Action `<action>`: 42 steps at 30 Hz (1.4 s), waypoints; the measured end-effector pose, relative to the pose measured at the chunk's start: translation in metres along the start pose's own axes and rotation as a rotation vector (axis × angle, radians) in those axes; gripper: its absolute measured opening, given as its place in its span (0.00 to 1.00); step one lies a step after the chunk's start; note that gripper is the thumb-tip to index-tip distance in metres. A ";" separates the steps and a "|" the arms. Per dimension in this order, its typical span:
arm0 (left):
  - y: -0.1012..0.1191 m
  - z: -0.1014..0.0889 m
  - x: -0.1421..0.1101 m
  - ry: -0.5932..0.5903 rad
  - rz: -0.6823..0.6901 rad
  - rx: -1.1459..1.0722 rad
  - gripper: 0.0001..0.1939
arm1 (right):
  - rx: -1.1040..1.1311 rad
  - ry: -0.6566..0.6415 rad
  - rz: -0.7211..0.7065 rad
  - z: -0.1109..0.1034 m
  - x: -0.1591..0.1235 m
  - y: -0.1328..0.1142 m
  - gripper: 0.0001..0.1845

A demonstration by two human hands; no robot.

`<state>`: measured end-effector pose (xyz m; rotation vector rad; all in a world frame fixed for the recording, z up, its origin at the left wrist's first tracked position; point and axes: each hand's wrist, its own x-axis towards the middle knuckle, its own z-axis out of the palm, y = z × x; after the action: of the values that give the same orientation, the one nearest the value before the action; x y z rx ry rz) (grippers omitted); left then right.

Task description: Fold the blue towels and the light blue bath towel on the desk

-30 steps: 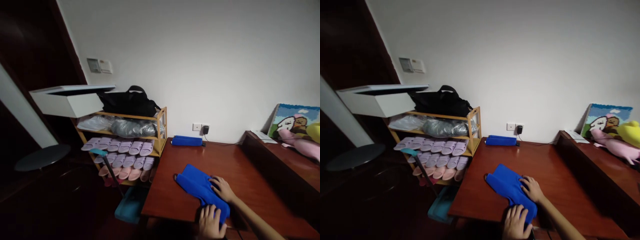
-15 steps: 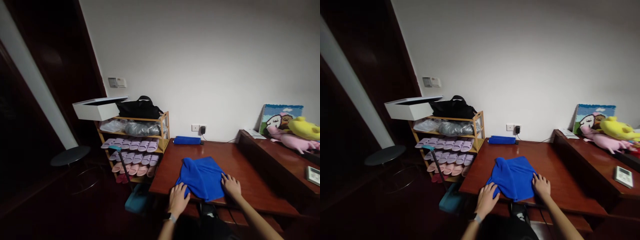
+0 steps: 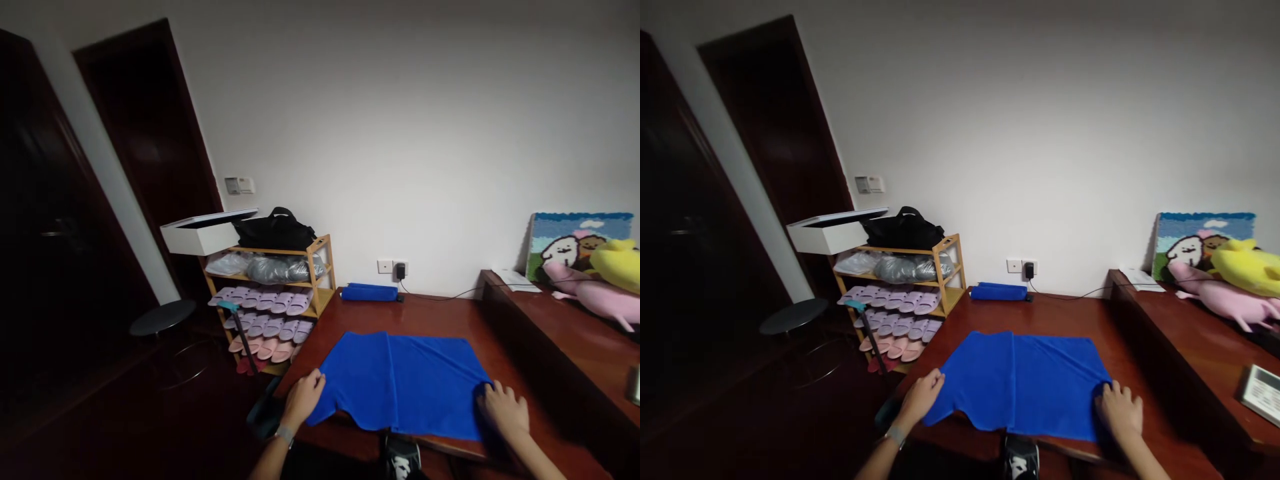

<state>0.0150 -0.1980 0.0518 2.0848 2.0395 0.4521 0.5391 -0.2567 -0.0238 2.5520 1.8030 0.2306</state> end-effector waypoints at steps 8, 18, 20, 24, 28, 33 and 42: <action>0.011 0.008 0.085 0.024 -0.025 -0.111 0.12 | 0.119 0.067 -0.099 0.017 0.018 0.031 0.24; 0.057 0.055 0.080 -0.148 0.447 -0.346 0.07 | 0.440 0.083 -0.318 0.056 0.023 -0.057 0.31; 0.060 0.066 0.063 -0.112 0.505 -0.432 0.08 | 0.436 0.075 -0.320 0.063 0.023 -0.051 0.32; 0.062 0.086 0.049 0.023 0.390 -0.522 0.24 | 0.424 0.060 -0.306 0.056 0.019 -0.047 0.32; 0.065 0.090 0.058 0.044 0.333 -0.465 0.29 | 0.423 0.061 -0.299 0.043 0.016 -0.054 0.32; 0.068 0.068 0.064 0.007 0.301 -0.263 0.23 | 0.419 0.066 -0.277 0.035 0.015 -0.060 0.32; 0.041 0.005 0.062 0.164 0.527 -0.212 0.13 | 0.309 -0.074 -0.267 0.004 0.034 -0.060 0.28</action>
<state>0.0554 -0.1377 0.0663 2.4963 1.4067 0.9003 0.4946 -0.2045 -0.0296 2.4147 2.2754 -0.1561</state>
